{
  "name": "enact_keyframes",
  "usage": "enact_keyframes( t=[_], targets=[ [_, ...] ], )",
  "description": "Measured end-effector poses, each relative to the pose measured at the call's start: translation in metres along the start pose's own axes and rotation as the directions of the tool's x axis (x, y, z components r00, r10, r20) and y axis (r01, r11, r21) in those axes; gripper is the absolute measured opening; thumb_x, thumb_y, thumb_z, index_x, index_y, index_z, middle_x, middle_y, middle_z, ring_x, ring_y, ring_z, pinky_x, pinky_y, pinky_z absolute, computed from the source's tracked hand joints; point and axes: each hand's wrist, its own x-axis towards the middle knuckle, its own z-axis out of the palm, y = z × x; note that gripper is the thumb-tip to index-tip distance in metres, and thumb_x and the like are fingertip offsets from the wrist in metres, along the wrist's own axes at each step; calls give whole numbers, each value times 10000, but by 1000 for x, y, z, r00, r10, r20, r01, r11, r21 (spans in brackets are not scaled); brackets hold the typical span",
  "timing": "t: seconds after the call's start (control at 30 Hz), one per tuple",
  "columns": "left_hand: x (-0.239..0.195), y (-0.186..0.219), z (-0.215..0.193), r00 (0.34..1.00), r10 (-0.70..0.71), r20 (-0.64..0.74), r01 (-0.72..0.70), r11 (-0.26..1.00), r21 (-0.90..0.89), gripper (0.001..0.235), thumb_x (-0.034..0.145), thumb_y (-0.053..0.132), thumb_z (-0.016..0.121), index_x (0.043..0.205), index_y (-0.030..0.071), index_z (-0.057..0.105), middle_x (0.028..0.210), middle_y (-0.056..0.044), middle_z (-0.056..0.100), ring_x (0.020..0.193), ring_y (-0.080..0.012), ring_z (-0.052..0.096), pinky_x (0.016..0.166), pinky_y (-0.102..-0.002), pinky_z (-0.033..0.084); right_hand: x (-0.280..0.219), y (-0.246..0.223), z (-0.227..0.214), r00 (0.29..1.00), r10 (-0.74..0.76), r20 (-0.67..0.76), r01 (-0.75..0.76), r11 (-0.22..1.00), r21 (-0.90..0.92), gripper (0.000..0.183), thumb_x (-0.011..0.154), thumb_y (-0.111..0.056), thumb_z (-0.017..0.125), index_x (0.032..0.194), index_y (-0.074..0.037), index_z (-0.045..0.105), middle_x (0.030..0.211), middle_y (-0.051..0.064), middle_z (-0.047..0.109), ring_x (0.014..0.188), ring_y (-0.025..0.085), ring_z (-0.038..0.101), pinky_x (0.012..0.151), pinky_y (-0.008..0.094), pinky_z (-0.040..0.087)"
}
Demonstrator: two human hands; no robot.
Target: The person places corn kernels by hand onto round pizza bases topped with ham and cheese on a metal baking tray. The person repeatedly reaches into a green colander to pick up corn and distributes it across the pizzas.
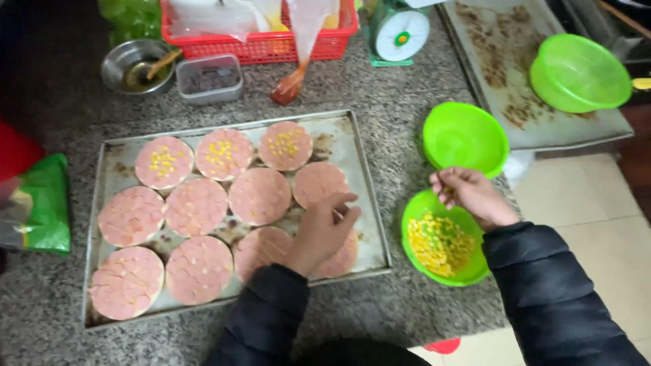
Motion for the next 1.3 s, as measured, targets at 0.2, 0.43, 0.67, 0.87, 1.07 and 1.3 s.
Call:
enact_keyframes(
  t=[0.2, 0.43, 0.67, 0.87, 1.07, 1.3],
  targets=[
    [-37, -17, 100, 988, -69, 138, 77, 996, -52, 586, 1161, 412, 628, 1624, 55, 592, 1152, -180, 819, 1009, -293, 808, 895, -483, 670, -11, 94, -45, 995, 93, 27, -86, 975, -206, 310, 1130, -185, 615, 1165, 76, 778, 971, 186, 791, 812, 242, 776, 698, 355, 697],
    [-54, -22, 156, 980, -172, 104, 172, 985, 3, 778, 1175, 494, 594, 1703, -46, 406, 1181, -193, 788, 1107, -334, 804, 944, -514, 664, 70, 158, -36, 997, -75, -9, 36, 580, -814, 471, 1029, -522, 633, 1313, -202, 831, 1259, 132, 850, 1267, 361, 790, 1107, 512, 619],
    [-54, -51, 211, 980, -193, 49, 196, 977, -83, 876, 1129, 507, 630, 1743, -38, 324, 1121, -192, 802, 1005, -334, 834, 940, -552, 665, 39, 147, 20, 968, -121, 218, 248, 397, -884, 487, 1045, -429, 663, 1395, -99, 743, 1333, 207, 728, 1230, 451, 787, 1011, 551, 683],
    [-62, -26, 215, 972, -237, -4, 235, 968, -86, 802, 1053, 306, 645, 1764, 81, 349, 1282, -281, 804, 1105, -440, 823, 1006, -635, 630, -4, 98, -7, 858, -5, 514, 452, 484, -750, 384, 1029, -284, 655, 1319, -56, 764, 1307, 231, 813, 1286, 479, 755, 1096, 559, 619],
    [-53, -33, 220, 965, -260, -28, 257, 963, -75, 715, 1080, 229, 631, 1734, 74, 387, 1150, -271, 840, 842, -366, 860, 813, -539, 686, -32, 98, -9, 978, -26, 205, 206, 179, -962, 624, 1130, -575, 491, 1350, -35, 712, 1193, 203, 796, 1113, 387, 834, 971, 507, 678],
    [-74, 22, 209, 938, -346, -17, 344, 936, -79, 726, 1089, 226, 608, 1757, 90, 357, 1110, -237, 830, 822, -339, 861, 791, -495, 737, -66, 84, 44, 920, -84, 384, 390, 324, -862, 457, 1182, -449, 445, 1261, -47, 648, 1081, 236, 794, 1064, 460, 828, 893, 554, 666]
  ],
)
